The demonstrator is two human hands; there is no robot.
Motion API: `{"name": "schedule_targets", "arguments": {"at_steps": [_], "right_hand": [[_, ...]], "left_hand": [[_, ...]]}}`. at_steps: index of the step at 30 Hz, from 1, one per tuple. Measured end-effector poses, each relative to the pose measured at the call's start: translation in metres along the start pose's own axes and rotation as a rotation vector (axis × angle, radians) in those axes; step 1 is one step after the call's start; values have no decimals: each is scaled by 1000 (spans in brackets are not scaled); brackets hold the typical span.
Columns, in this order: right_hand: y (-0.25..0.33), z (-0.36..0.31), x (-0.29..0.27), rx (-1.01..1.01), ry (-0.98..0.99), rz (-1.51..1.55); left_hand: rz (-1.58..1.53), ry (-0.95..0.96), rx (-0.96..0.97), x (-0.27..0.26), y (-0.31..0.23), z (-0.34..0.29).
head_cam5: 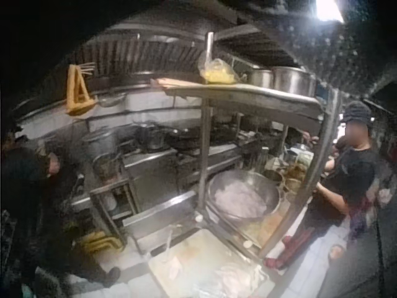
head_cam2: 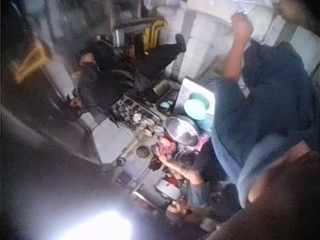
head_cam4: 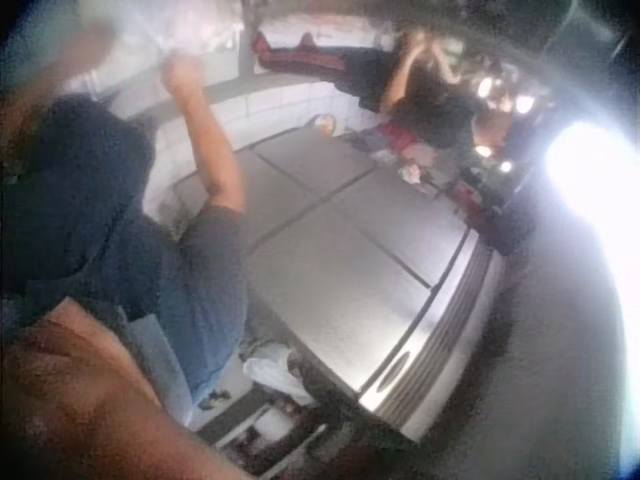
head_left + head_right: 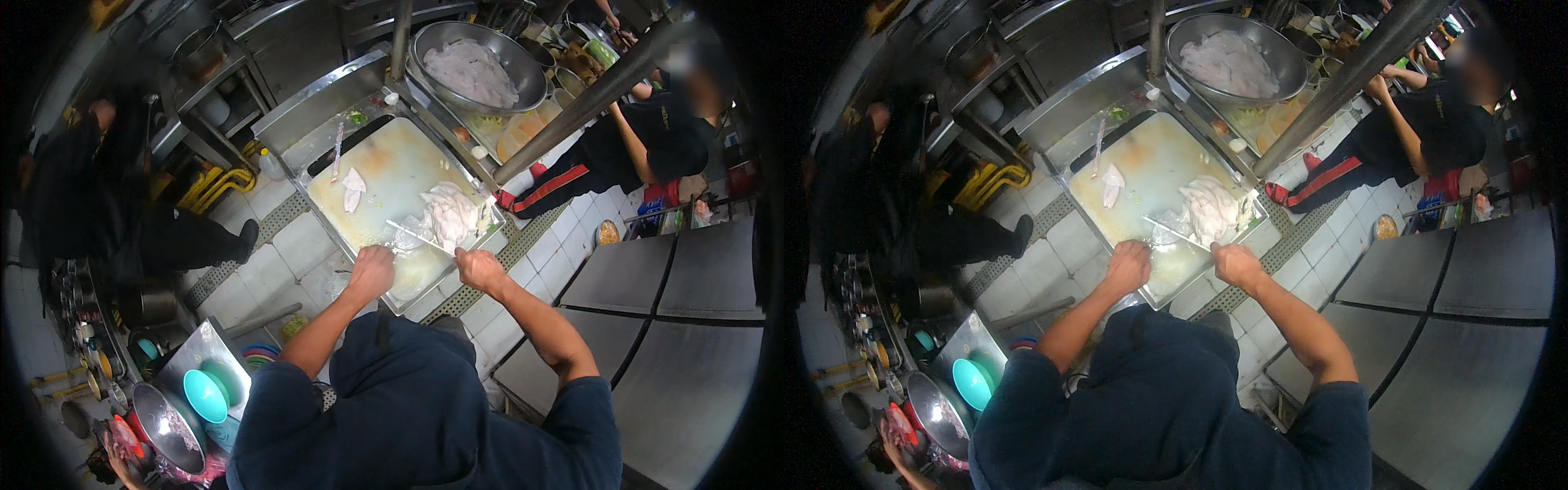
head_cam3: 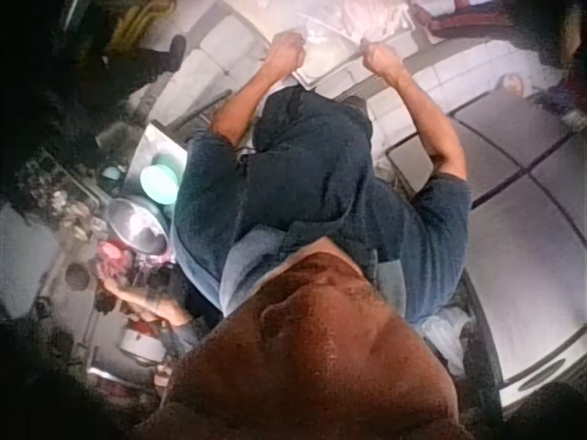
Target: The person uses a cleaver to cut raw chicken pieces on a cutting board, then transfers the cut pieces into a metal bowl. The person also scrapes the cutting board clean with the cleaver.
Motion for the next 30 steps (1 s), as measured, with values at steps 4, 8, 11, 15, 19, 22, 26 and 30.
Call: {"name": "schedule_targets", "arguments": {"at_steps": [4,8,11,15,19,22,26,30], "right_hand": [[12,-12,4,-11,-25,68],[28,-9,-6,37,-84,196],[47,6,-10,126,-168,272],[54,9,1,195,-105,250],[20,-57,42,240,-72,236],[4,-119,32,301,36,186],[32,-115,36,212,-82,341],[54,-60,51,212,-97,466]], "left_hand": [[-72,-104,-40,-3,1,-13],[-85,-110,0,-8,-1,-7],[-64,-112,53,-7,-9,15],[51,72,0,4,-4,33],[65,191,-3,-6,0,30],[14,101,66,-9,11,22],[-18,-16,-104,-19,42,26],[58,-220,-290,-57,64,55]]}}
Point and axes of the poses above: each hand's wrist, its own z-axis towards the middle knuckle, its own x-axis out of the palm, y = z × x, the point moved 2 cm from there along z, towards the middle knuckle, and after that the axes turned 11 degrees about -z, right-handed, at the moved point
